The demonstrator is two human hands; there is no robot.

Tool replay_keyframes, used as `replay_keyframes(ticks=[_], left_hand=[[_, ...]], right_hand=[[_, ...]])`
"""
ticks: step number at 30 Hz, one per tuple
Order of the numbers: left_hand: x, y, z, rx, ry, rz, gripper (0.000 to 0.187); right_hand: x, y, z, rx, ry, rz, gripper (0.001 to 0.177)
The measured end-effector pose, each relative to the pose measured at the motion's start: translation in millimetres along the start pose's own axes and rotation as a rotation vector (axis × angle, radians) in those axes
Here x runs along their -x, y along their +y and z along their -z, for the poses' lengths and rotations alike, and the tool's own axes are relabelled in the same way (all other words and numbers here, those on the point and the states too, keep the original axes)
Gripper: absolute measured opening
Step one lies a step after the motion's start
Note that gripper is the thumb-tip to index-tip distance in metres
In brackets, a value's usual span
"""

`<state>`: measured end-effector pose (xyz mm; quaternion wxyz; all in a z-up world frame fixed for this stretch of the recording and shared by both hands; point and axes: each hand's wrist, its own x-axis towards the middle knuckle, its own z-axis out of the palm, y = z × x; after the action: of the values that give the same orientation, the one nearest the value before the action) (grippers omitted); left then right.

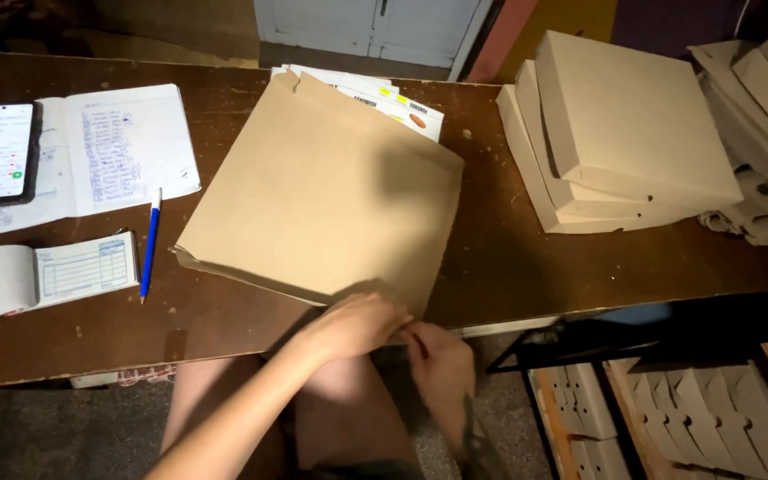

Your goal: Folding flat cardboard blanks into pizza boxes on a wooden table

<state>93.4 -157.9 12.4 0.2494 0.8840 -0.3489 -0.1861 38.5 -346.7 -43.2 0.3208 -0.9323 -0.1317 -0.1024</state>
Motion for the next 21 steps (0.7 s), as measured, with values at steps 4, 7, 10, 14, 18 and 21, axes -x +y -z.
replay_keyframes(ticks=[4,7,10,14,18,21], left_hand=[[5.6,-9.7,-9.2,0.031,0.083,0.036,0.014],[24.0,-28.4,-13.0,-0.134,0.428,-0.052,0.034],[52.9,-66.7,-17.8,-0.454,0.524,0.082,0.063],[100.3,-78.5,-9.5,-0.588,0.431,0.452,0.050],[121.7,-52.7,-15.5,-0.359,0.520,0.380,0.037],[95.0,-66.0,-85.0,-0.448,0.678,0.170,0.028]], right_hand=[[-4.6,-2.4,1.3,0.163,-0.052,0.041,0.010],[0.4,27.6,1.5,0.184,-0.092,-0.067,0.011],[-1.1,53.6,16.0,0.088,0.035,-0.140,0.012],[-23.1,55.3,48.4,-0.064,0.195,-0.282,0.016],[-46.1,47.1,55.0,-0.259,0.190,-0.331,0.040],[-62.0,19.2,51.8,-0.325,0.089,-0.337,0.056]])
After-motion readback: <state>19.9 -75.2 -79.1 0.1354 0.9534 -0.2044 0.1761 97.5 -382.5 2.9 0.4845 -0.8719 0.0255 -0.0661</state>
